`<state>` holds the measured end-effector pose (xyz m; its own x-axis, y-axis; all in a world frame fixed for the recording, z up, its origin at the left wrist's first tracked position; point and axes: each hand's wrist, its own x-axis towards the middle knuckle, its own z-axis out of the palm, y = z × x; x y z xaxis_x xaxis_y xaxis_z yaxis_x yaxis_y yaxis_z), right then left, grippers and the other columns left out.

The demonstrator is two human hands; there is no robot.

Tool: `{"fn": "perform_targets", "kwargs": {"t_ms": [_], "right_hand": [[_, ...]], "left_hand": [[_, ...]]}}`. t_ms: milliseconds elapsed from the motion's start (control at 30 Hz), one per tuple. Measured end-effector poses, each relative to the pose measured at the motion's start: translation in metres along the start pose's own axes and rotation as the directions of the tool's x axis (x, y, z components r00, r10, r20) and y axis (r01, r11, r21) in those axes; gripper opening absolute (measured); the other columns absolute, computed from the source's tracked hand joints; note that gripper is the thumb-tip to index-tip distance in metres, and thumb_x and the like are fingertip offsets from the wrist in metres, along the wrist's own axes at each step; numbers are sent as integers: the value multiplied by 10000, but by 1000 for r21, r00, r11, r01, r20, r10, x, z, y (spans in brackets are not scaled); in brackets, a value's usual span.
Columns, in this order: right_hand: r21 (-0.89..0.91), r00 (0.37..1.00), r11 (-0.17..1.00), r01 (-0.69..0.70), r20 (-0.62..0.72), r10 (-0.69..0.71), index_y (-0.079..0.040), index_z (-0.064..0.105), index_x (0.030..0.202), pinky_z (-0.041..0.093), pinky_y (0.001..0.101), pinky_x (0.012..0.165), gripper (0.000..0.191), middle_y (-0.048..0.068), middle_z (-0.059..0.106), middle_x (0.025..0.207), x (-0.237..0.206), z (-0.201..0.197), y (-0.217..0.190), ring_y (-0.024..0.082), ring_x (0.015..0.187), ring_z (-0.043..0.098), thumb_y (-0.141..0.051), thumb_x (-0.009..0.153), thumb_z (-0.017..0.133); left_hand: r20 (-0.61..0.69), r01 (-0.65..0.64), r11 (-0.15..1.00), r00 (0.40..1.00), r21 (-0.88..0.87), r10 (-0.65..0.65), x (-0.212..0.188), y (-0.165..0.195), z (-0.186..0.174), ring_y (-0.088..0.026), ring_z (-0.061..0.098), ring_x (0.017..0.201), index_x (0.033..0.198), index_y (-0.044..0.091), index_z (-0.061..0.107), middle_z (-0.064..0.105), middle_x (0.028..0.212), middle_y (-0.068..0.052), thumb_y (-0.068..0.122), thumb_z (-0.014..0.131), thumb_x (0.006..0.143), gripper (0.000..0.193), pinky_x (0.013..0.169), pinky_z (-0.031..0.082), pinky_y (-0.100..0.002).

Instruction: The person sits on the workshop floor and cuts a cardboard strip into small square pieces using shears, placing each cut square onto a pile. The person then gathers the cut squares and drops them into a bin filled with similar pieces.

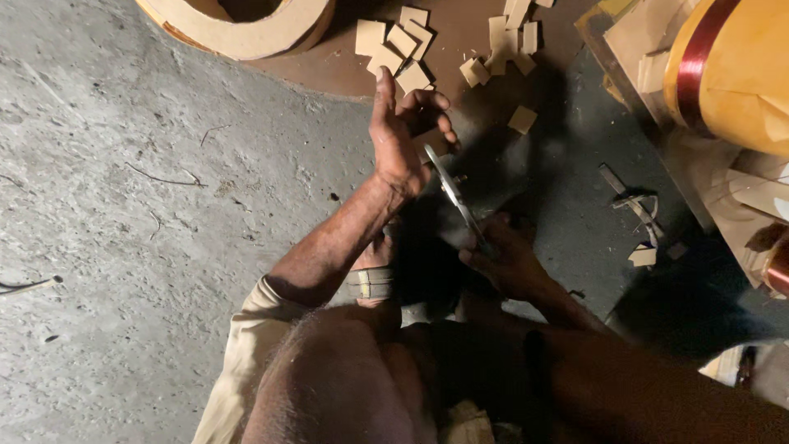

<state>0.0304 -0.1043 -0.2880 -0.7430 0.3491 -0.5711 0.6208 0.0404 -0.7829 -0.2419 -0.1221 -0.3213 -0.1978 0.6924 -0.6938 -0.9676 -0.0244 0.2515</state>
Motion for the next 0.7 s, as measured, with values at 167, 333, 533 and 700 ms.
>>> {"fn": "perform_targets", "kwargs": {"t_ms": [167,333,533,700], "right_hand": [[70,939,937,-342,75,336,-106,644,1089,504,341,840,247,-2,574,946,-6,-4,-10,156,931,572,-165,877,756],[247,960,928,-279,96,264,-91,664,1257,444,300,782,405,-14,503,870,-13,-9,-16,122,854,498,-81,862,756],[411,946,853,-322,165,278,-88,635,1327,441,254,789,497,-31,515,874,-17,-12,-13,95,840,502,-65,846,759],[33,996,997,69,51,-71,-60,592,992,449,368,894,268,55,505,963,-11,-14,-13,186,1005,516,-77,872,831]], "left_hand": [[45,26,999,999,-35,-24,6,-17,-2,-266,581,616,914,42,646,574,706,-103,856,395,882,853,593,531,-420],[40,-20,997,999,-73,23,12,-43,3,-213,579,669,978,61,631,639,878,-71,754,425,918,725,580,529,-431],[81,-58,997,995,59,53,14,-54,4,-267,601,527,951,34,621,612,779,-137,784,431,938,774,478,499,-407],[48,-80,990,996,115,75,13,-54,11,-269,604,513,930,23,610,630,804,-118,779,453,907,773,459,493,-406]]}}
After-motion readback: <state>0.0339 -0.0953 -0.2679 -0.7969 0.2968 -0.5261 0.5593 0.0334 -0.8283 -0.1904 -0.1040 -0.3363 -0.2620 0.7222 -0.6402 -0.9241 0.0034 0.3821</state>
